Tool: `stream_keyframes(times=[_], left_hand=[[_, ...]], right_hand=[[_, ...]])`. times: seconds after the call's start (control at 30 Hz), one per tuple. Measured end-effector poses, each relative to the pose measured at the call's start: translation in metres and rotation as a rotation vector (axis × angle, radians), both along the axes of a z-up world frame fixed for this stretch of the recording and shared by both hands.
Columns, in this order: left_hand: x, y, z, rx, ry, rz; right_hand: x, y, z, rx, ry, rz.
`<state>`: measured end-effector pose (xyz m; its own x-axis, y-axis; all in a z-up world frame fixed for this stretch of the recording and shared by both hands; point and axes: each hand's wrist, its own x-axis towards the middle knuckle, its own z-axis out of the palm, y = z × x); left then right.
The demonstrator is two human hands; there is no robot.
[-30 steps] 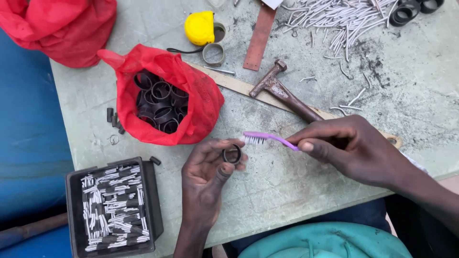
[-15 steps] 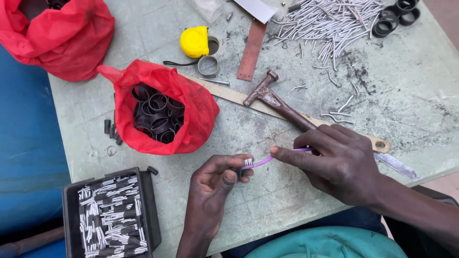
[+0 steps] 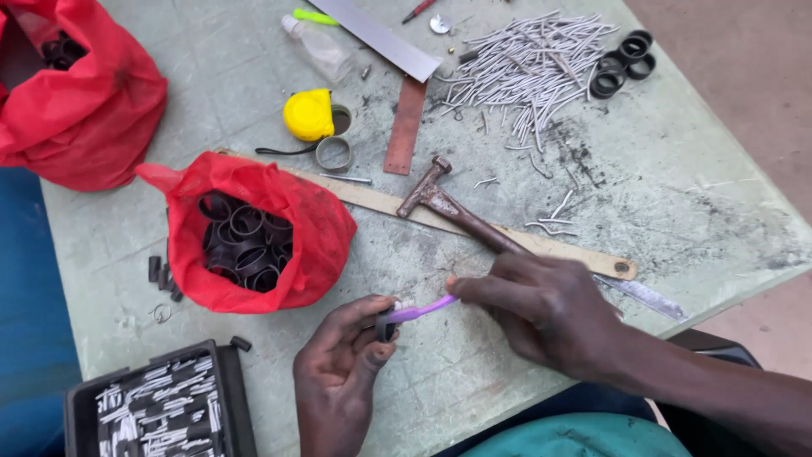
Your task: Cleaning small black circular components using a toothbrush on a workbench
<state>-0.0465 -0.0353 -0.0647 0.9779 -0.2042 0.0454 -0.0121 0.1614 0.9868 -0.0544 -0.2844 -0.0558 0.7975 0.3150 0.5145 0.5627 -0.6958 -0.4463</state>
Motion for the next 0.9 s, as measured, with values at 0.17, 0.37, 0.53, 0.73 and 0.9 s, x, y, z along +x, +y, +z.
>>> stream_keyframes(times=[0.17,0.37,0.53,0.73,0.9], left_hand=[[0.002,0.0,-0.005,-0.054,-0.017,-0.01],[0.005,0.001,-0.02,-0.008,0.087,0.004],[0.005,0.001,-0.009,0.102,0.27,-0.095],[0.003,0.001,-0.006,-0.068,-0.093,-0.031],[0.003,-0.005,-0.003,-0.122,-0.198,-0.015]], right_hand=[[0.001,0.008,0.012,0.211,0.468,0.044],[-0.002,-0.002,0.001,-0.008,0.028,-0.028],[-0.005,-0.006,0.001,-0.146,-0.215,0.006],[-0.002,0.008,0.004,0.038,0.127,-0.042],[0.006,-0.008,0.009,0.817,1.339,0.351]])
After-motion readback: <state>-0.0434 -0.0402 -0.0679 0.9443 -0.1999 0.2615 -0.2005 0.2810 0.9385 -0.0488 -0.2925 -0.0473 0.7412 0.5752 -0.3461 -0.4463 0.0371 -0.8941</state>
